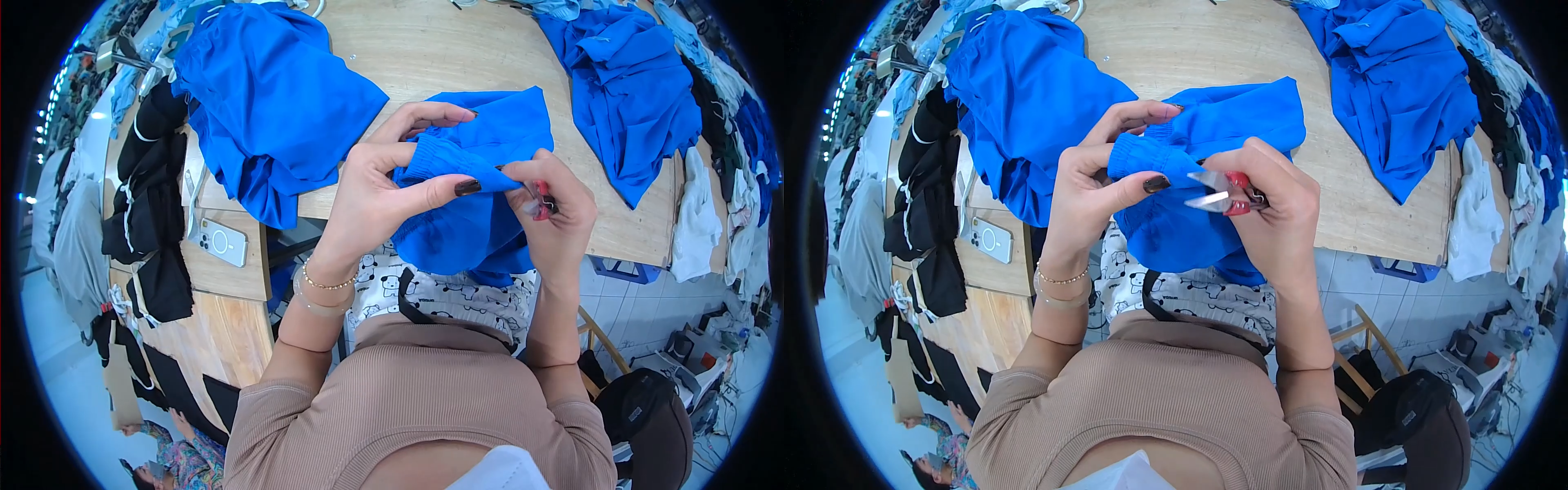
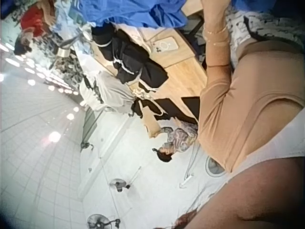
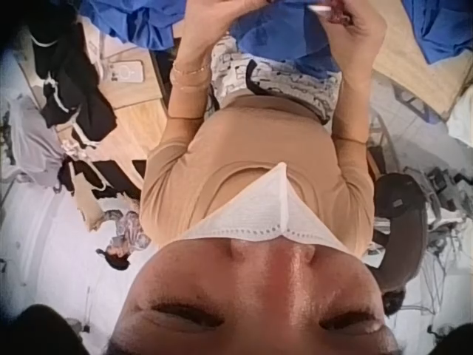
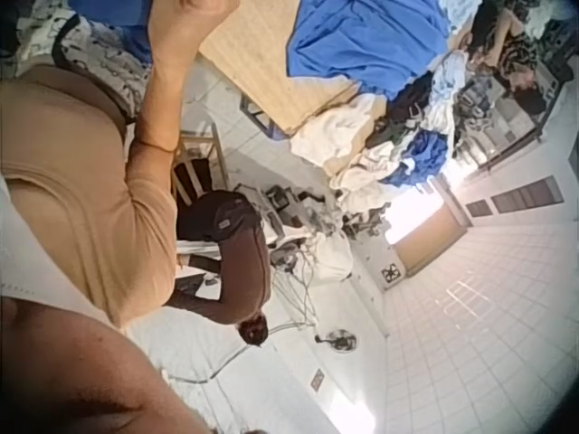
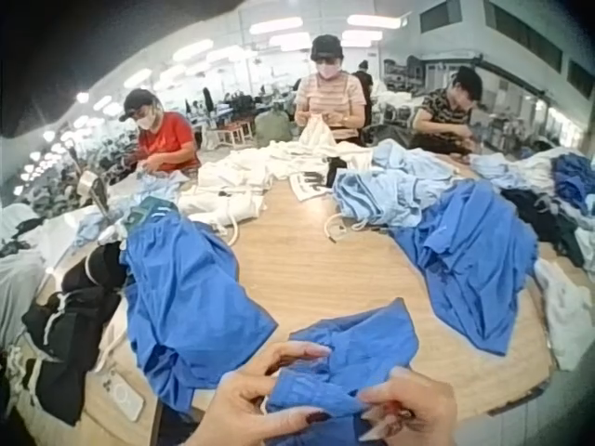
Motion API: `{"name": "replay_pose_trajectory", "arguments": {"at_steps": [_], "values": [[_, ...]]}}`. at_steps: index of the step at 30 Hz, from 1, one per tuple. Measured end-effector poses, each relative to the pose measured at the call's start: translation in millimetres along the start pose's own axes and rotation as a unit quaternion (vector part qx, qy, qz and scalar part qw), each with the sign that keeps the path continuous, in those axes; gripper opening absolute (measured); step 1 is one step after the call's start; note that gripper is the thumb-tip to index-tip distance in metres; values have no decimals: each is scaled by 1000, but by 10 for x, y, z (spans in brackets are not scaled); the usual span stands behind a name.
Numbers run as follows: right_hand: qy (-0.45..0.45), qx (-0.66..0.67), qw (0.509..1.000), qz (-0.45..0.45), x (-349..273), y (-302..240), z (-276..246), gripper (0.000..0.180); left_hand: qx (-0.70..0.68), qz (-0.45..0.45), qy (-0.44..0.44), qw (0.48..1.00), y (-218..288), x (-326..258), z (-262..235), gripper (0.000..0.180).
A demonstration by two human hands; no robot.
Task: Trimming excess threads from the waistbands of blue athletic shorts using small snips.
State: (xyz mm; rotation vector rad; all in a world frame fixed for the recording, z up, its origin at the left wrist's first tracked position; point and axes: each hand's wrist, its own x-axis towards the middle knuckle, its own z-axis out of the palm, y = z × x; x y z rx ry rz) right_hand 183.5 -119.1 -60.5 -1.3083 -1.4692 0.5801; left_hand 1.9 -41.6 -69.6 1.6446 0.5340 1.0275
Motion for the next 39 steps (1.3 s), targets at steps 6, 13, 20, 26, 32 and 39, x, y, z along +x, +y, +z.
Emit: {"name": "replay_pose_trajectory", "arguments": {"at_steps": [6, 13, 20, 26, 32, 39], "values": [[-1, 41, 998, 40, -20, -30, -12, 28, -31, -65, -9, 997, 67, -39, 28, 17], [-5, 324, 929, 179, -29, -187, -119, 24, 17, -32, 36, 999, 53, -50, 55, 12], [-11, 117, 981, 156, -38, -320, -106, 6, 53, -31, 56, 997, 48, -48, 54, 11], [-36, 57, 986, 155, -52, -313, -122, 10, 56, -29, 59, 996, 48, -49, 61, 11], [-45, 35, 988, 141, -59, -285, -124, 10, 47, -35, 61, 996, 53, -53, 61, 12], [-50, 15, 989, 136, -44, -327, -120, 10, 51, -28, 61, 996, 27, -58, 52, 12]]}}
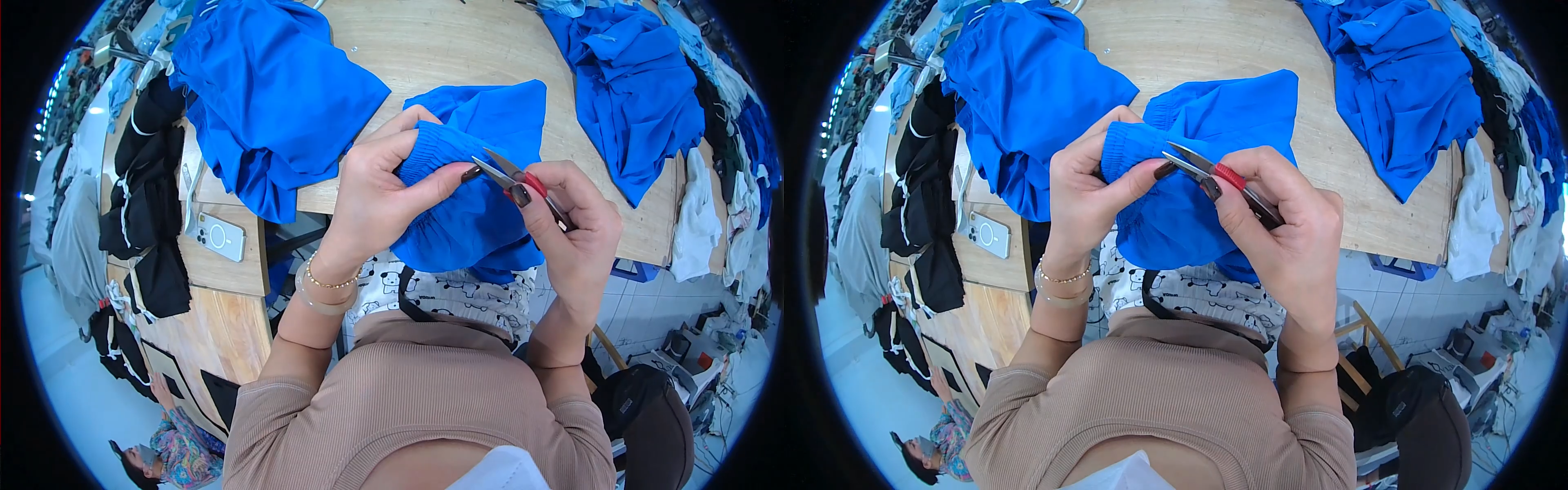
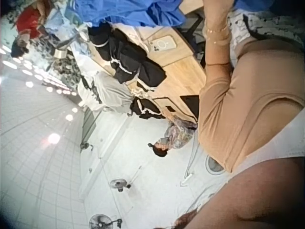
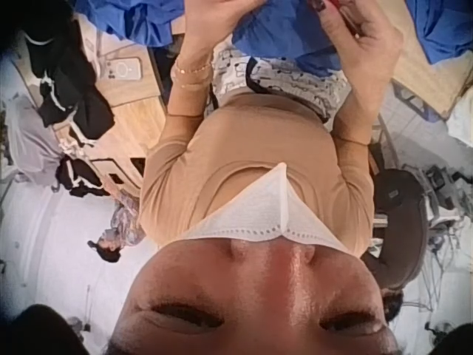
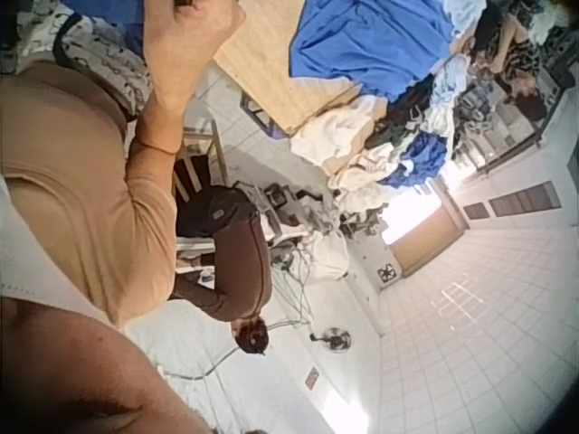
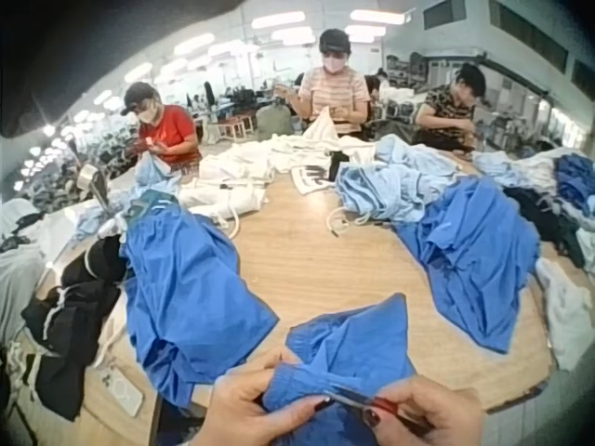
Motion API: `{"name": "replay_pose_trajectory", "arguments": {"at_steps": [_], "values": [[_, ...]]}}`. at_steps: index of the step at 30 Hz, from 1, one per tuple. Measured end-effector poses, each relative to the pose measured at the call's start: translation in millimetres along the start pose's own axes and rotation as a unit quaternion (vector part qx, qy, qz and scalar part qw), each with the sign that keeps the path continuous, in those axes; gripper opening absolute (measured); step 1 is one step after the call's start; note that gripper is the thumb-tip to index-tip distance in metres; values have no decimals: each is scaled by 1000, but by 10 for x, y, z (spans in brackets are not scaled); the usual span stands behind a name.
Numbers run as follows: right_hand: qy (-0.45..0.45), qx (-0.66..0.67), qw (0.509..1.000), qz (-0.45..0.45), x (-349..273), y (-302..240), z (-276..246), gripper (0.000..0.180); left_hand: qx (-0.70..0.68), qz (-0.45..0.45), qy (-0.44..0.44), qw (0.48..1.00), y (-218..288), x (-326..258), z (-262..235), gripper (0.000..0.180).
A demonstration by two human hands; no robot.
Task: Trimming excess threads from the waistbands of blue athletic shorts using small snips.
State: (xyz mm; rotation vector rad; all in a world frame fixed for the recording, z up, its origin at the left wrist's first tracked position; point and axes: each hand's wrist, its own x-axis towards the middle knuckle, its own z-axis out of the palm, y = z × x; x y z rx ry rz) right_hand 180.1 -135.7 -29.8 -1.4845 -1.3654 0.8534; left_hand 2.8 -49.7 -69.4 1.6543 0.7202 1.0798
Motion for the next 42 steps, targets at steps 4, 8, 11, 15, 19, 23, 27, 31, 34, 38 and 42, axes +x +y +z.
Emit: {"name": "replay_pose_trajectory", "arguments": {"at_steps": [4, 8, 11, 15, 19, 23, 27, 31, 34, 38, 42], "values": [[-6, 18, 1000, -15, 22, 54, 3, 11, -32, -20, -8, 999, 17, -1, -3, 11], [24, 98, 995, -11, 34, 139, 61, 9, -90, -49, -12, 995, 45, 3, 5, 10], [2, 156, 988, -14, 32, 198, 75, 10, -92, -46, -15, 995, 62, 10, 5, 10], [-1, 264, 964, -34, 36, 239, 105, 11, -84, -23, -22, 996, 57, 22, 4, 11], [21, 240, 965, -102, 15, 249, 129, 13, -79, -4, -20, 997, 88, 37, 2, 12], [20, 278, 954, -109, -1, 251, 113, 13, -58, 24, -31, 998, 128, 49, 4, 11], [49, 360, 925, -111, -40, 158, 103, 26, 12, 19, -30, 999, 77, 67, 45, 11], [91, 261, 951, -141, 52, 61, -1, 31, -36, -20, -24, 999, -8, 8, 59, 11], [81, 245, 956, -141, 91, 143, -73, 27, -48, -19, -21, 998, 10, 24, 35, 11], [98, 146, 979, -107, 87, 214, -36, 19, -55, -21, -4, 998, 27, 36, 11, 11], [107, 48, 987, -106, 49, 194, 30, 24, -67, -32, 7, 997, 5, 25, 11, 11]]}}
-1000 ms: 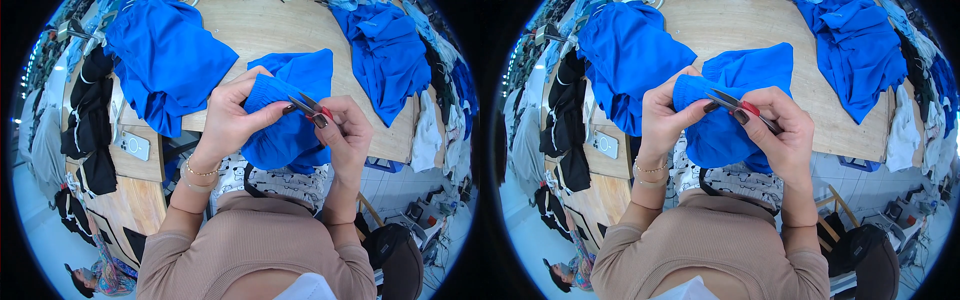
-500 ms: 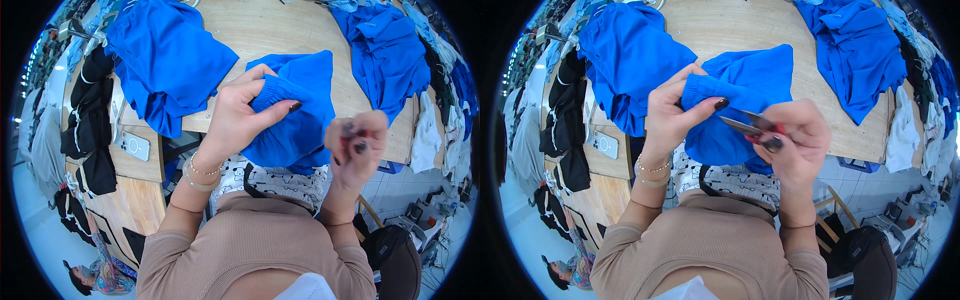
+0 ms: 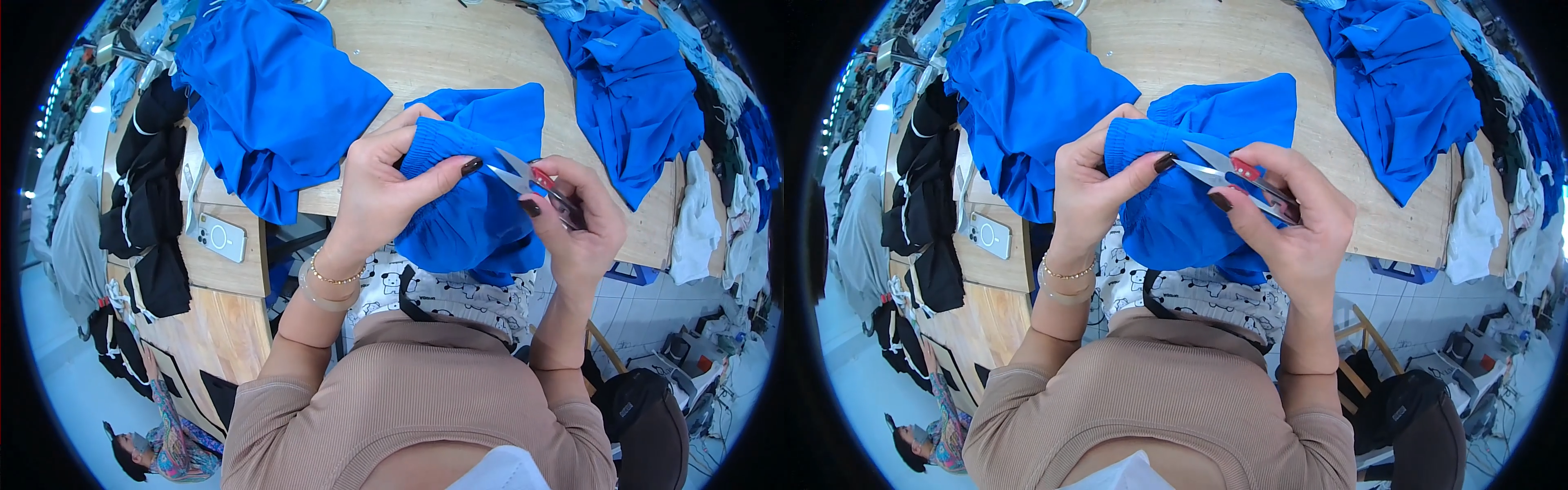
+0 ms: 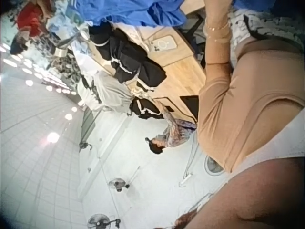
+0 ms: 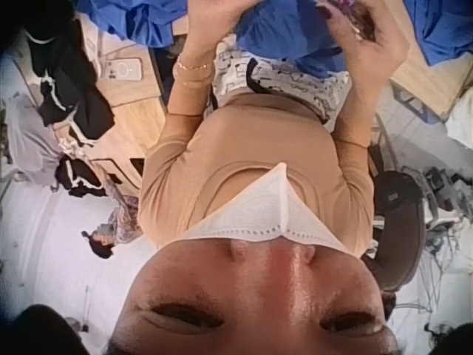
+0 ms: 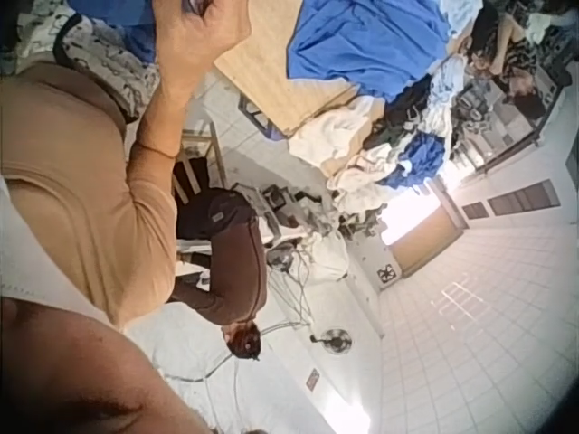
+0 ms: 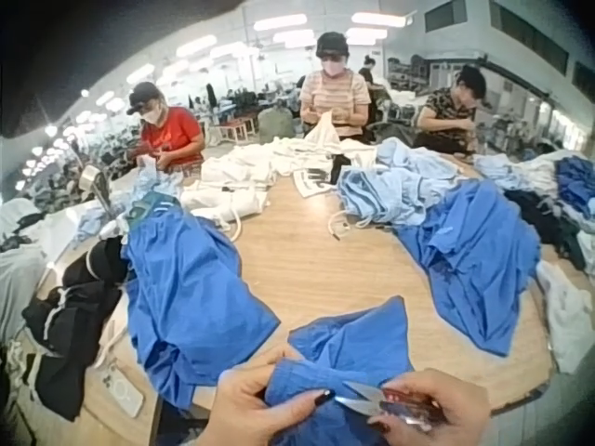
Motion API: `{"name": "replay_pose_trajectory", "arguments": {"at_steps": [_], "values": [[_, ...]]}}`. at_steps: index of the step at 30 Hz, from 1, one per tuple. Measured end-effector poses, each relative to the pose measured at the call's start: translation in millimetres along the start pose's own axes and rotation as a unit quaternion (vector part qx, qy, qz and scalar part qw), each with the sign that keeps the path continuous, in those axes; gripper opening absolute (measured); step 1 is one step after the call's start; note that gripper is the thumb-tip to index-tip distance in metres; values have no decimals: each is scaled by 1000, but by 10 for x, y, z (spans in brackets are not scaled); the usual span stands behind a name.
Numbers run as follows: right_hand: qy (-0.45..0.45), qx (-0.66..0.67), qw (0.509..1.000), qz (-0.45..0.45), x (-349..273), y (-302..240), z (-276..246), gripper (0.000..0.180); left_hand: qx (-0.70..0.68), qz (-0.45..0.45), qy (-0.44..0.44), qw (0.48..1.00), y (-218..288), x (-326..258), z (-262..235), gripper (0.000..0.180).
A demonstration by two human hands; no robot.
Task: Trimming excess threads from the waistbands of blue athletic shorts using small snips.
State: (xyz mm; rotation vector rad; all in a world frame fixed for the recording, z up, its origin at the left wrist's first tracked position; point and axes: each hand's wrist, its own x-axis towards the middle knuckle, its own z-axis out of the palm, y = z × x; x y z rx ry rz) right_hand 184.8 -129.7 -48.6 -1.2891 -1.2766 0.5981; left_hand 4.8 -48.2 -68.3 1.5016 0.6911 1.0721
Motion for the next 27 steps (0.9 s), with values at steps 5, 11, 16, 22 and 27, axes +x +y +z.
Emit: {"name": "replay_pose_trajectory", "arguments": {"at_steps": [5, 11, 16, 22, 27], "values": [[-2, -115, 990, -76, 36, -33, 7, 21, -2, 2, -6, 1000, 32, 9, 6, 10], [-2, -127, 986, -109, 59, -35, 73, 22, -17, 4, -11, 1000, 29, -1, 23, 10], [-29, 12, 999, -40, 34, -54, 53, 13, -22, 12, -19, 1000, 48, 4, 24, 12], [-58, 167, 976, 129, 63, -104, -60, 13, -2, 49, -10, 999, -8, 3, 11, 15], [-40, 26, 993, 110, 38, -157, 2, 13, -8, 52, -9, 999, -4, 11, 29, 16]]}}
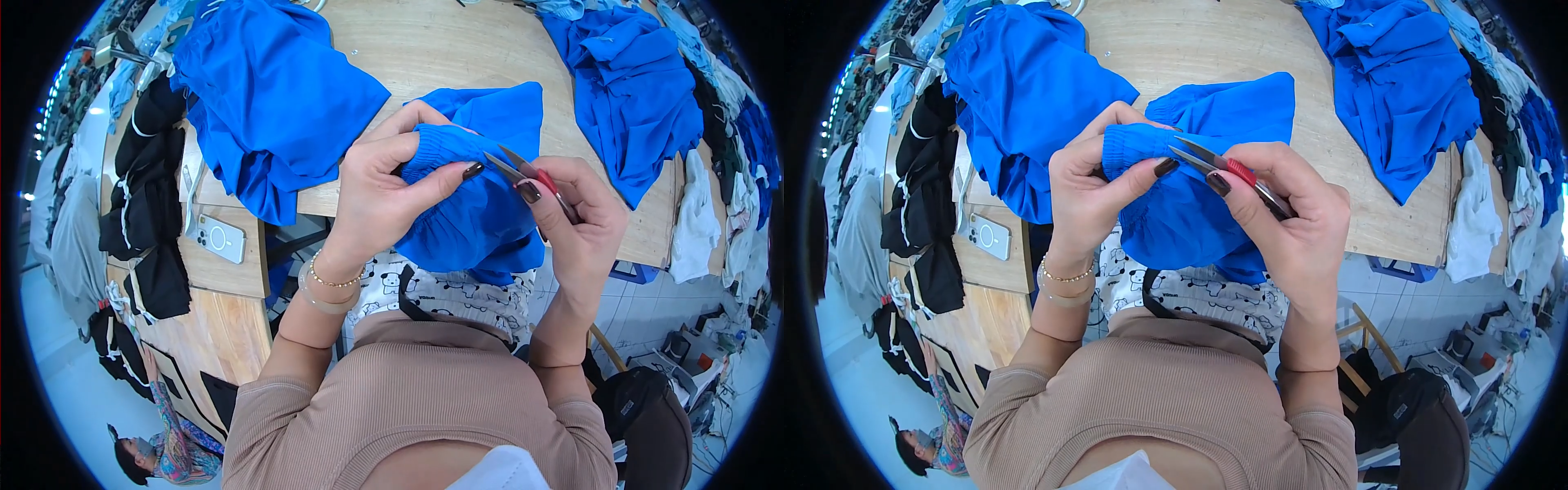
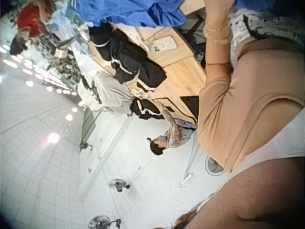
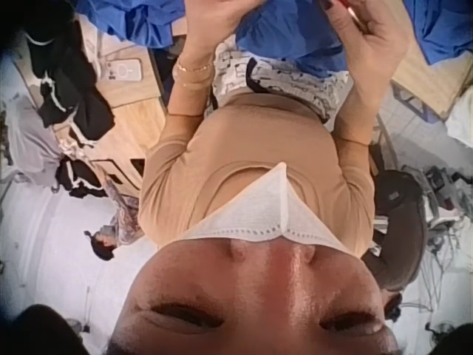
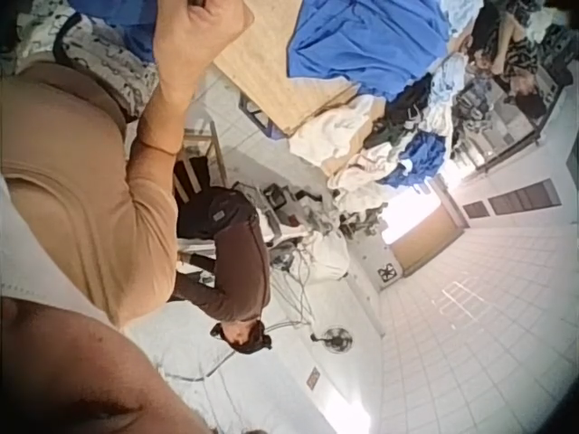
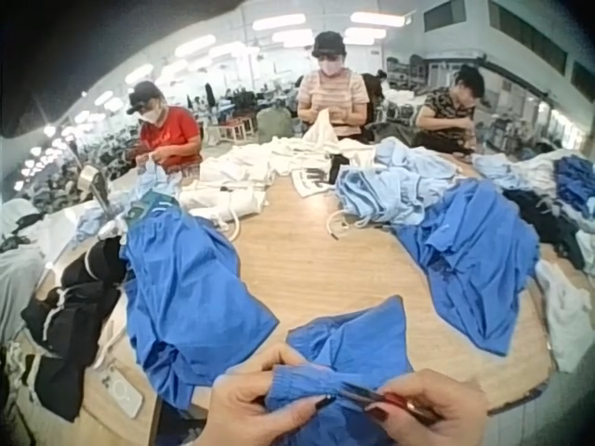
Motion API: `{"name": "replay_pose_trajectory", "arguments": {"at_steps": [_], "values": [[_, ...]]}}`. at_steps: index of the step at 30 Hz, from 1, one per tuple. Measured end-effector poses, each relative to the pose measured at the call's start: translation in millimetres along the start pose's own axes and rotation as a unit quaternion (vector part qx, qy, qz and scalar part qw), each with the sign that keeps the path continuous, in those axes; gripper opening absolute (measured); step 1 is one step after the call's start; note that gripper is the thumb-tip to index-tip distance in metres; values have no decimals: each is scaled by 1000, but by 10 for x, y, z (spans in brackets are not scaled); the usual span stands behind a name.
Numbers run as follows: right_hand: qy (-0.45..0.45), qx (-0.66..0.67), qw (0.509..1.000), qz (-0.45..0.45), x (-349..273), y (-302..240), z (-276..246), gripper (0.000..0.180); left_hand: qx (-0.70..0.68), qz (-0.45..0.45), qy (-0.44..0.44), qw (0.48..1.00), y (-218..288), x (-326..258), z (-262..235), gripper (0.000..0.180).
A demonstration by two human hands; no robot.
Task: Trimming excess threads from the waistbands of blue athletic shorts using small snips.
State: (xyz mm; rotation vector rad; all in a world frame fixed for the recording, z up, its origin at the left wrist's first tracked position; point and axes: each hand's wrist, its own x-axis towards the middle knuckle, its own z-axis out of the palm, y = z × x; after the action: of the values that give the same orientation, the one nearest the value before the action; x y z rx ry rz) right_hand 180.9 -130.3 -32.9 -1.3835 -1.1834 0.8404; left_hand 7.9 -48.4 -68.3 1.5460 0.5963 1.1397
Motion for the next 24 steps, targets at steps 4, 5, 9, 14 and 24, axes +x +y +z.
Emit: {"name": "replay_pose_trajectory", "arguments": {"at_steps": [4, 5, 9, 14, 24], "values": [[-46, -9, 998, -43, -12, 52, -34, 8, 21, 6, -2, 1000, 3, -7, -16, 17], [-74, -5, 997, -29, -21, 43, -58, 7, 19, 7, -2, 1000, 8, -4, -11, 17], [8, 14, 1000, -5, 3, -9, -1, 9, 18, 13, -7, 1000, 5, -7, -12, 16], [-52, -14, 997, -56, 8, 55, -38, 10, 15, -9, -1, 1000, 14, -16, -11, 14], [-8, -27, 998, -53, 20, 71, 0, 10, 20, 0, -6, 1000, -2, -20, -17, 14]]}}
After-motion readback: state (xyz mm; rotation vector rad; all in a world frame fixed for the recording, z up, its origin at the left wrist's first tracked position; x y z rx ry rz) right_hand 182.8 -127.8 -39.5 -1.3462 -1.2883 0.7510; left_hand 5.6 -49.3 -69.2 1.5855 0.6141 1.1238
